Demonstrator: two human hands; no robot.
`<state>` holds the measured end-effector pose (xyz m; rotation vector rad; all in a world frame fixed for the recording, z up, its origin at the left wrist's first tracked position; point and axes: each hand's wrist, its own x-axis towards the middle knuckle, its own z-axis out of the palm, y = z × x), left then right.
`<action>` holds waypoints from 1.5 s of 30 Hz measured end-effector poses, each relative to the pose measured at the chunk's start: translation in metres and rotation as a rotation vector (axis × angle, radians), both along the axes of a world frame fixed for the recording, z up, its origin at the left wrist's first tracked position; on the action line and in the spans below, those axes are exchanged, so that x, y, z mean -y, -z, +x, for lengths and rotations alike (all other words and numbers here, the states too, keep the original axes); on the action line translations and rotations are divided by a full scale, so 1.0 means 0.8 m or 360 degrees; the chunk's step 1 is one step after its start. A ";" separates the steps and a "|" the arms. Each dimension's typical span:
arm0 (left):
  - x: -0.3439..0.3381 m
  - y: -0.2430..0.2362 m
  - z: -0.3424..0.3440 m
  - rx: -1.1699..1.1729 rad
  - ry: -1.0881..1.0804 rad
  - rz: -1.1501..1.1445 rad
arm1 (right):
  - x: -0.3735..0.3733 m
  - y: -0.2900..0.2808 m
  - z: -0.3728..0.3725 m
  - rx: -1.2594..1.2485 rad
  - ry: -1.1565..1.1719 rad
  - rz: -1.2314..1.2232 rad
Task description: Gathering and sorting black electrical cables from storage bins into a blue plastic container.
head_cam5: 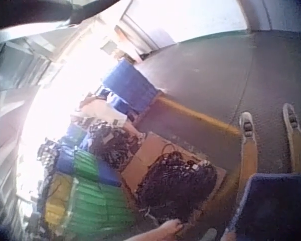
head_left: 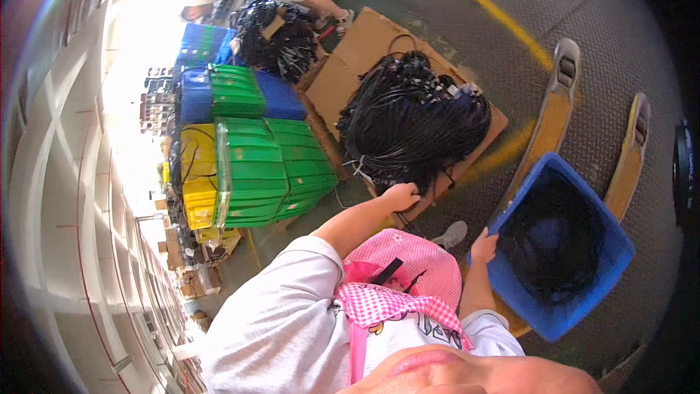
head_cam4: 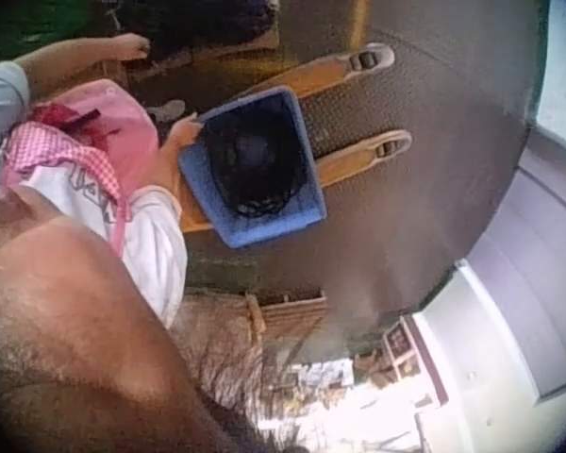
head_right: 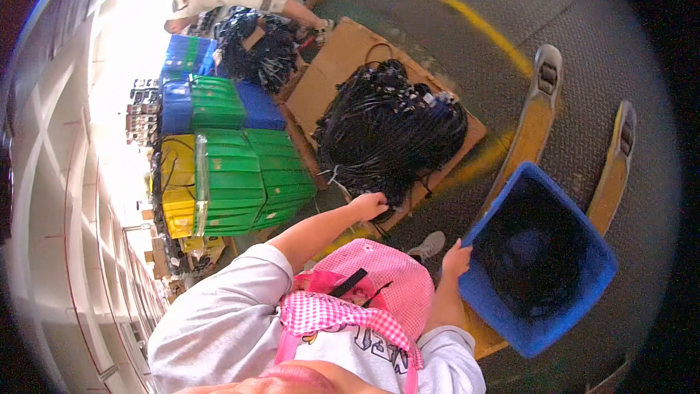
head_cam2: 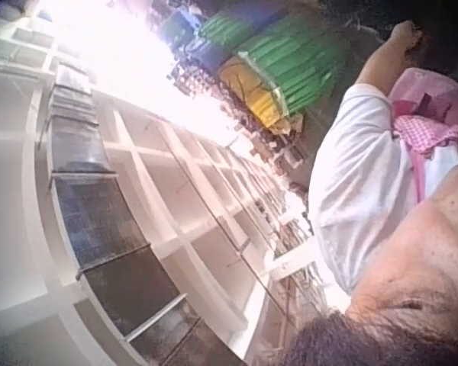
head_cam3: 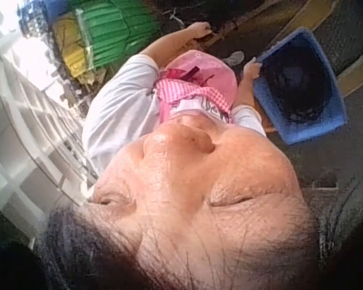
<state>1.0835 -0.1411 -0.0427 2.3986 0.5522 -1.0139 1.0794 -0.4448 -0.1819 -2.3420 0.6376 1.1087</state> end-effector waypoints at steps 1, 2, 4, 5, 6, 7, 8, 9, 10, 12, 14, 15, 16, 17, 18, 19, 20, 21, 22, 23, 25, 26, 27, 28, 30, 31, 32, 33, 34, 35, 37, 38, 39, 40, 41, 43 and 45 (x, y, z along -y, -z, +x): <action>-0.035 0.011 -0.044 -0.0051 -0.0106 0.0014 | -0.011 0.003 0.005 0.0020 -0.0049 0.0051; -0.038 -0.004 -0.059 -0.0112 -0.0154 0.0049 | -0.005 0.010 0.004 0.0042 -0.0066 -0.0005; -0.041 -0.030 -0.096 -0.0196 -0.0216 0.0114 | -0.001 0.017 0.001 0.0076 -0.0096 -0.0054; -0.039 -0.040 -0.118 -0.0214 -0.0245 0.0151 | -0.004 0.008 0.009 -0.0012 -0.0072 -0.0025; -0.035 -0.045 -0.131 -0.0278 -0.0225 0.0109 | -0.008 0.001 0.014 -0.0099 -0.0050 0.0001; -0.028 -0.052 -0.138 -0.0343 -0.0181 0.0055 | -0.003 0.000 0.016 -0.0124 -0.0020 0.0005; -0.028 -0.043 -0.160 -0.0258 -0.0156 -0.0047 | -0.003 0.015 0.016 -0.0093 -0.0046 0.0023; -0.027 -0.030 -0.183 -0.0168 -0.0134 -0.0150 | 0.000 0.057 0.008 -0.0057 -0.0007 0.0060; -0.018 -0.023 -0.191 -0.0203 -0.0150 -0.0217 | 0.006 0.090 0.007 -0.0027 0.0035 0.0089; 0.007 -0.043 -0.178 -0.0094 -0.0097 -0.0270 | 0.034 0.119 0.026 -0.0118 -0.0215 0.0155; 0.021 -0.048 -0.177 -0.0005 -0.0134 -0.0443 | 0.031 0.107 0.049 -0.0200 -0.0498 0.0230; 0.023 -0.051 -0.175 0.0031 -0.0150 -0.0445 | 0.038 0.091 0.063 -0.0108 -0.0374 0.0133; 0.029 -0.058 -0.168 0.0054 -0.0180 -0.0490 | 0.053 0.071 0.070 -0.0017 -0.0221 0.0024; 0.031 -0.064 -0.169 0.0085 -0.0226 -0.0529 | 0.059 0.049 0.075 0.0019 -0.0233 0.0012; 0.029 -0.064 -0.177 0.0124 -0.0229 -0.0542 | 0.066 0.025 0.075 0.0110 -0.0286 -0.0036; 0.029 -0.062 -0.182 0.0180 -0.0204 -0.0539 | 0.080 -0.001 0.070 0.0206 -0.0314 -0.0097; 0.028 -0.063 -0.192 0.0240 -0.0210 -0.0521 | 0.082 -0.027 0.063 0.0250 -0.0329 -0.0106; 0.025 -0.064 -0.206 0.0286 -0.0218 -0.0525 | 0.082 -0.052 0.050 0.0269 -0.0355 -0.0121; 0.021 -0.069 -0.220 0.0298 -0.0221 -0.0505 | 0.088 -0.071 0.037 0.0291 -0.0364 -0.0146; 0.018 -0.074 -0.235 0.0307 -0.0214 -0.0484 | 0.100 -0.072 0.019 0.0336 -0.0348 -0.0163; 0.010 -0.080 -0.279 0.0350 -0.0228 -0.0442 | 0.107 -0.061 -0.017 0.0341 -0.0492 -0.0176; 0.006 -0.080 -0.312 0.0346 -0.0288 -0.0372 | 0.089 -0.080 -0.044 0.0711 -0.0561 0.0089; 0.013 -0.085 -0.318 0.0408 -0.0170 -0.0443 | 0.147 -0.007 -0.005 0.0783 -0.0463 -0.0001; 0.011 -0.084 -0.342 0.0477 -0.0178 -0.0454 | 0.192 0.073 -0.068 0.0228 -0.0042 -0.0142; 0.006 -0.073 -0.420 0.0560 -0.0225 -0.0508 | 0.209 0.135 -0.088 0.0394 -0.0336 0.0368; 0.003 -0.073 -0.466 0.0563 -0.0373 -0.0450 | 0.312 0.104 -0.159 0.0428 -0.0353 0.0381; 0.007 -0.081 -0.480 0.0569 -0.0372 -0.0461 | 0.182 0.141 -0.137 0.0874 -0.0096 0.0404; 0.005 -0.077 -0.541 0.0545 -0.0598 -0.0436 | 0.131 0.120 -0.180 0.0580 -0.0252 0.0342; 0.004 -0.077 -0.584 0.0546 -0.0718 -0.0419 | 0.107 0.085 -0.228 0.0335 -0.0312 0.0273; 0.000 -0.065 -0.653 0.0495 -0.0865 -0.0342 | 0.071 -0.011 -0.288 0.0325 -0.0353 0.0276; -0.001 -0.014 -0.769 0.0604 -0.1010 -0.0373 | 0.177 -0.103 -0.364 0.0716 -0.0964 0.1196; -0.006 -0.003 -0.831 0.0523 -0.0947 -0.0461 | 0.081 -0.045 -0.410 0.1420 -0.1470 0.2258; -0.009 -0.015 -0.888 0.0514 -0.0978 -0.0197 | 0.062 -0.087 -0.437 0.1490 -0.1404 0.2232; -0.011 -0.003 -0.963 0.0199 -0.1059 -0.0109 | 0.052 -0.163 -0.465 0.0840 -0.1241 0.1284; -0.017 0.014 -1.031 0.0212 -0.0281 0.0036 | 0.059 -0.209 -0.492 0.0176 -0.0929 0.0341; -0.044 0.048 -1.034 0.0230 -0.0180 -0.0035 | 0.077 -0.254 -0.519 0.0638 -0.1250 0.0457; -0.043 0.046 -1.002 0.0296 -0.0122 -0.0140 | 0.089 -0.319 -0.540 0.0823 -0.1162 0.0451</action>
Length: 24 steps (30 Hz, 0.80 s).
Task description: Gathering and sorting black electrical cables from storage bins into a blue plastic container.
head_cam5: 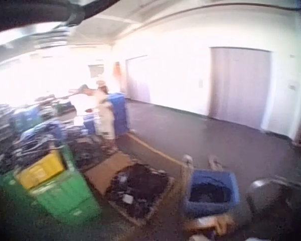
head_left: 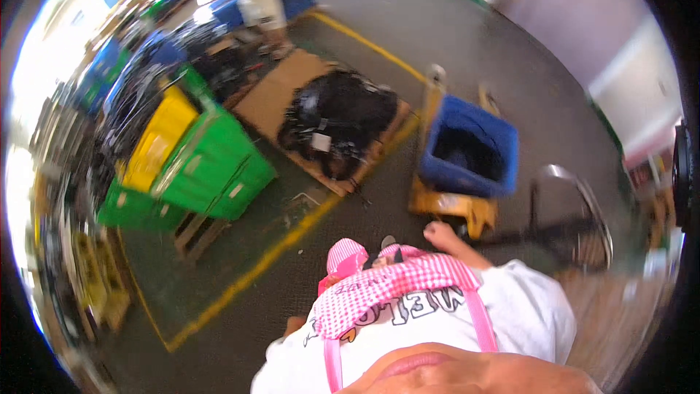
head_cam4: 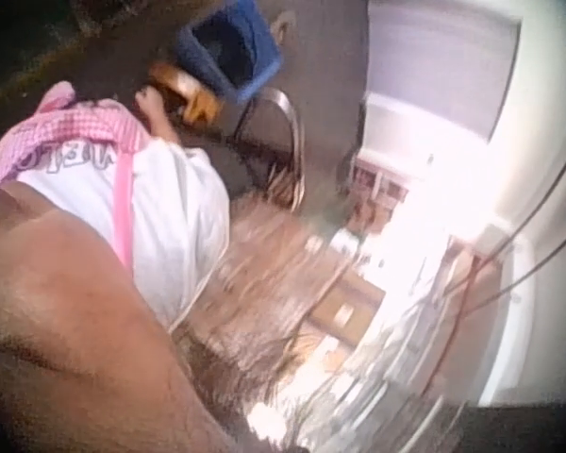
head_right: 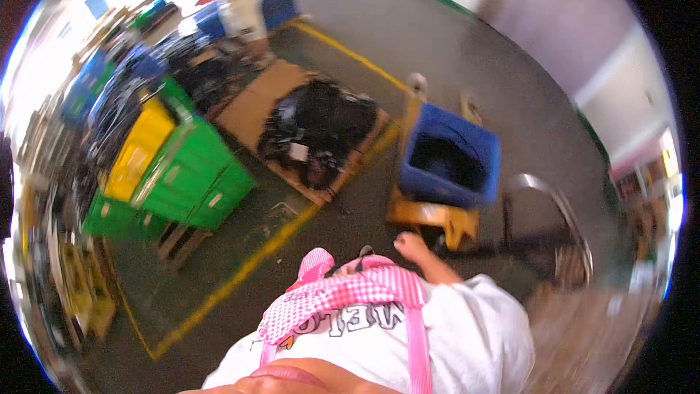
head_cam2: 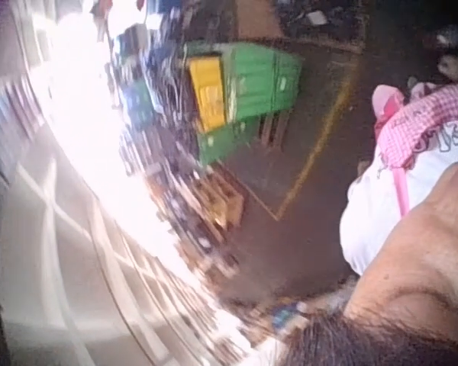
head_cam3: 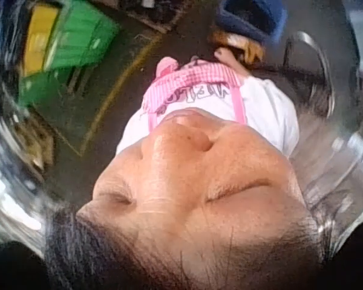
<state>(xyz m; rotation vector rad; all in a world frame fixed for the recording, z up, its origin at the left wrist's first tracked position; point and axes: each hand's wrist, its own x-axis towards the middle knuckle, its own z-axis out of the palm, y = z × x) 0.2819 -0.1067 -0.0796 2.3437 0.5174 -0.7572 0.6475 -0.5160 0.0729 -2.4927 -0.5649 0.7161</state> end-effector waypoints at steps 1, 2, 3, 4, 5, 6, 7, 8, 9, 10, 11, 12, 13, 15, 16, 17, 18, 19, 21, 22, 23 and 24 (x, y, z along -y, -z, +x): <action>0.018 -0.003 0.064 0.0035 0.0019 -0.0059 | 0.002 -0.039 -0.003 0.0075 -0.0015 0.0058; 0.035 -0.010 0.119 0.0061 0.0034 -0.0122 | 0.007 -0.059 -0.006 0.0317 -0.0043 0.0232; 0.040 -0.005 0.098 0.0090 -0.0035 -0.0171 | -0.010 -0.100 -0.009 0.0264 0.0008 0.0306; 0.050 -0.007 0.102 0.0114 -0.0027 -0.0233 | -0.003 -0.130 -0.010 0.0398 0.0026 0.0322; 0.058 -0.009 0.097 0.0133 -0.0045 -0.0287 | 0.002 -0.150 -0.010 0.0472 0.0038 0.0433; 0.068 -0.008 0.092 0.0160 -0.0091 -0.0344 | 0.001 -0.185 -0.011 0.0681 -0.0014 0.0538; 0.076 -0.006 0.085 0.0196 -0.0172 -0.0394 | 0.002 -0.204 -0.007 0.0901 -0.0071 0.0624; 0.082 -0.004 0.077 0.0244 -0.0289 -0.0435 | -0.004 -0.245 -0.003 0.1090 -0.0113 0.0632; 0.088 -0.002 0.065 0.0301 -0.0424 -0.0474 | -0.001 -0.283 -0.001 0.1230 -0.0134 0.0638; 0.094 -0.002 0.051 0.0374 -0.0600 -0.0501 | 0.002 -0.319 -0.004 0.1513 -0.0055 0.0593; 0.104 -0.001 0.042 0.0467 -0.0789 -0.0531 | 0.020 -0.355 -0.004 0.1659 -0.0015 0.0501; 0.119 -0.008 0.054 0.0548 -0.0911 -0.0572 | 0.062 -0.396 -0.011 0.1827 0.0145 0.0398; 0.134 -0.017 0.064 0.0605 -0.1014 -0.0565 | 0.087 -0.431 -0.018 0.2047 0.0208 0.0341; 0.167 -0.075 0.097 0.0447 -0.1081 -0.0868 | 0.152 -0.476 -0.039 0.2424 0.0434 0.0115; 0.179 -0.098 0.098 0.0408 -0.1123 -0.0805 | 0.173 -0.498 -0.046 0.2507 0.0484 0.0033; 0.188 -0.118 0.102 0.0359 -0.1136 -0.0745 | 0.197 -0.510 -0.050 0.2591 0.0563 -0.0069; 0.198 -0.130 0.104 0.0424 -0.1098 -0.0707 | 0.226 -0.508 -0.050 0.2576 0.0616 -0.0113; 0.211 -0.139 0.107 0.0431 -0.1123 -0.0704 | 0.255 -0.500 -0.049 0.2552 0.0681 -0.0166; 0.237 -0.155 0.119 0.0512 -0.0951 -0.0718 | 0.301 -0.473 -0.039 0.2447 0.0747 -0.0320; 0.253 -0.170 0.129 0.0454 -0.0912 -0.0817 | 0.318 -0.456 -0.031 0.2254 0.0795 -0.0332; 0.270 -0.191 0.136 0.0428 -0.0888 -0.0805 | 0.331 -0.442 -0.024 0.2054 0.0849 -0.0346; 0.289 -0.218 0.149 0.0418 -0.0804 -0.0890 | 0.332 -0.443 -0.027 0.2360 0.0809 -0.0439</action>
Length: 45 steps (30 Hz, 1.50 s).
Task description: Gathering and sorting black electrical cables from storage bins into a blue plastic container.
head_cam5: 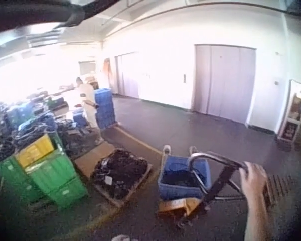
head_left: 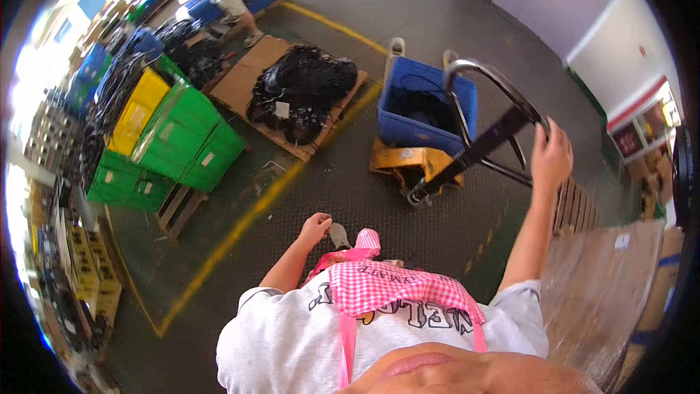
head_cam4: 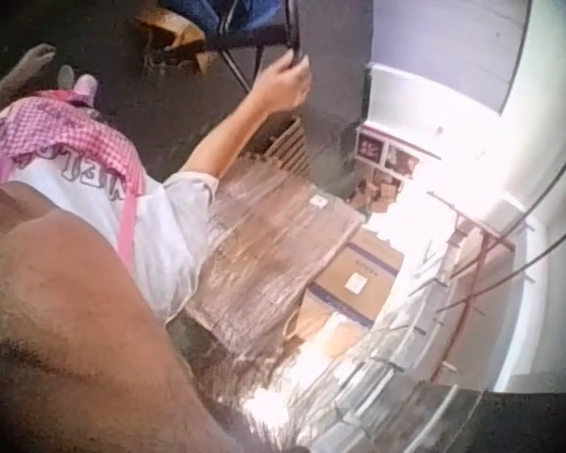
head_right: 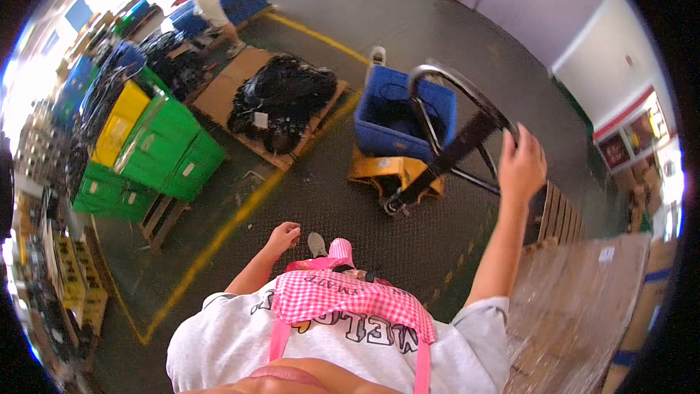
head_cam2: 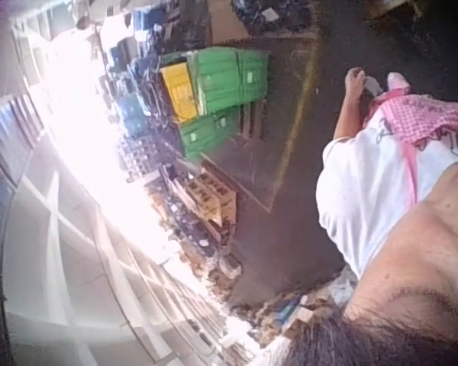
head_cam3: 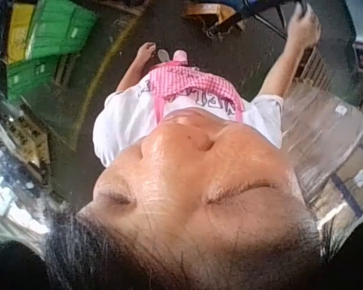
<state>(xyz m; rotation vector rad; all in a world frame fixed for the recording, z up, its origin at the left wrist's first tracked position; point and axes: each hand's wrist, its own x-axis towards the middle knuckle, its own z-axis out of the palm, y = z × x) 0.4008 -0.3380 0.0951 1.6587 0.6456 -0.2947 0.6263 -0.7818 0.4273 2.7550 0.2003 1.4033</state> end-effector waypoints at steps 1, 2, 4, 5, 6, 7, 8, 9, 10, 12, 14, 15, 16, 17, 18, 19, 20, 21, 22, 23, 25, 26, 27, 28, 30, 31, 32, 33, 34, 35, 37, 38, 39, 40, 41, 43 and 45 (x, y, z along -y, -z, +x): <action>0.015 -0.015 0.011 0.0004 0.0079 -0.0079 | -0.007 0.001 0.007 0.0083 0.0033 -0.0075; 0.025 -0.019 0.020 0.0016 0.0154 -0.0040 | -0.007 0.001 0.021 0.0119 -0.0008 -0.0032; 0.049 -0.041 0.046 0.0109 0.0199 -0.0115 | -0.008 0.002 0.049 0.0192 -0.0050 -0.0027; 0.062 -0.056 0.061 0.0218 0.0205 -0.0192 | 0.006 0.001 0.068 0.0243 -0.0098 -0.0046; 0.072 -0.073 0.077 0.0206 0.0253 -0.0198 | 0.008 0.000 0.075 0.0261 -0.0089 0.0025; 0.079 -0.091 0.094 0.0262 0.0317 -0.0203 | 0.019 0.002 0.082 0.0257 -0.0047 0.0018; 0.088 -0.108 0.110 0.0318 0.0365 -0.0210 | 0.029 0.006 0.090 0.0222 -0.0123 0.0081; 0.096 -0.121 0.127 0.0313 0.0389 -0.0221 | 0.039 0.011 0.100 0.0188 -0.0201 0.0144; 0.107 -0.133 0.147 0.0392 0.0426 -0.0198 | 0.057 0.014 0.111 0.0077 -0.0209 0.0196; 0.125 -0.161 0.180 0.0522 0.0431 -0.0184 | 0.082 0.019 0.129 0.0103 -0.0280 0.0215; 0.144 -0.188 0.209 0.0654 0.0403 -0.0217 | 0.083 0.021 0.138 0.0123 -0.0363 0.0244; 0.150 -0.198 0.220 0.0789 0.0362 -0.0242 | 0.079 0.021 0.138 0.0130 -0.0484 0.0314; 0.152 -0.207 0.227 0.0832 0.0381 -0.0348 | 0.070 0.016 0.145 0.0139 -0.0626 0.0383; 0.164 -0.221 0.236 0.0813 0.0402 -0.0376 | 0.072 0.013 0.147 0.0121 -0.0596 0.0367; 0.179 -0.238 0.248 0.0981 0.0412 -0.0465 | 0.075 0.011 0.150 0.0098 -0.0604 0.0381; 0.190 -0.254 0.256 0.1148 0.0405 -0.0543 | 0.074 0.011 0.153 0.0074 -0.0626 0.0403; 0.204 -0.262 0.272 0.1237 0.0468 -0.0513 | 0.078 0.012 0.155 0.0059 -0.0589 0.0388; 0.216 -0.273 0.282 0.1221 0.0490 -0.0541 | 0.082 0.014 0.159 0.0104 -0.0617 0.0360; 0.227 -0.288 0.291 0.1399 0.0464 -0.0425 | 0.083 0.016 0.164 0.0151 -0.0658 0.0340; 0.238 -0.297 0.301 0.1576 0.0436 -0.0300 | 0.083 0.023 0.170 0.0128 -0.0640 0.0348; 0.263 -0.304 0.322 0.1733 0.0241 -0.0317 | 0.075 0.024 0.186 0.0188 -0.0721 0.0340; 0.271 -0.300 0.332 0.1693 0.0101 -0.0340 | 0.069 0.022 0.189 0.0161 -0.0739 0.0333; 0.274 -0.296 0.341 0.1658 -0.0046 -0.0353 | 0.062 0.016 0.190 0.0140 -0.0767 0.0328; 0.275 -0.287 0.352 0.1675 -0.0196 -0.0096 | 0.057 0.015 0.193 0.0126 -0.0779 0.0352; 0.269 -0.276 0.370 0.1678 -0.0409 0.0191 | 0.051 0.009 0.199 0.0125 -0.0905 0.0394; 0.266 -0.272 0.376 0.1667 -0.0460 0.0205 | 0.054 0.008 0.201 0.0137 -0.1003 0.0405; 0.262 -0.263 0.378 0.1647 -0.0538 0.0288 | 0.058 0.014 0.203 0.0077 -0.1119 0.0388; 0.261 -0.262 0.385 0.1644 -0.0637 0.0379 | 0.063 0.013 0.210 0.0032 -0.1257 0.0365; 0.260 -0.263 0.391 0.1675 -0.0738 0.0493 | 0.062 0.010 0.208 -0.0038 -0.1388 0.0392; 0.263 -0.268 0.396 0.1708 -0.0839 0.0604 | 0.065 0.003 0.205 -0.0105 -0.1516 0.0414; 0.262 -0.275 0.400 0.1616 -0.0995 0.0937 | 0.075 0.013 0.216 -0.0179 -0.1912 0.0410; 0.258 -0.273 0.401 0.1607 -0.1060 0.0950 | 0.078 0.014 0.222 -0.0236 -0.2033 0.0429; 0.253 -0.267 0.403 0.1595 -0.1131 0.0959 | 0.082 0.016 0.228 -0.0299 -0.2158 0.0440; 0.250 -0.261 0.408 0.1585 -0.1155 0.0998 | 0.087 0.020 0.232 -0.0373 -0.2200 0.0399; 0.247 -0.258 0.408 0.1569 -0.1189 0.1050 | 0.095 0.019 0.238 -0.0407 -0.2270 0.0247; 0.240 -0.243 0.402 0.1413 -0.1113 0.1141 | 0.114 0.025 0.253 -0.0350 -0.2323 0.0134; 0.250 -0.206 0.395 0.1286 -0.1180 0.1404 | 0.136 0.034 0.274 -0.0502 -0.2417 0.0206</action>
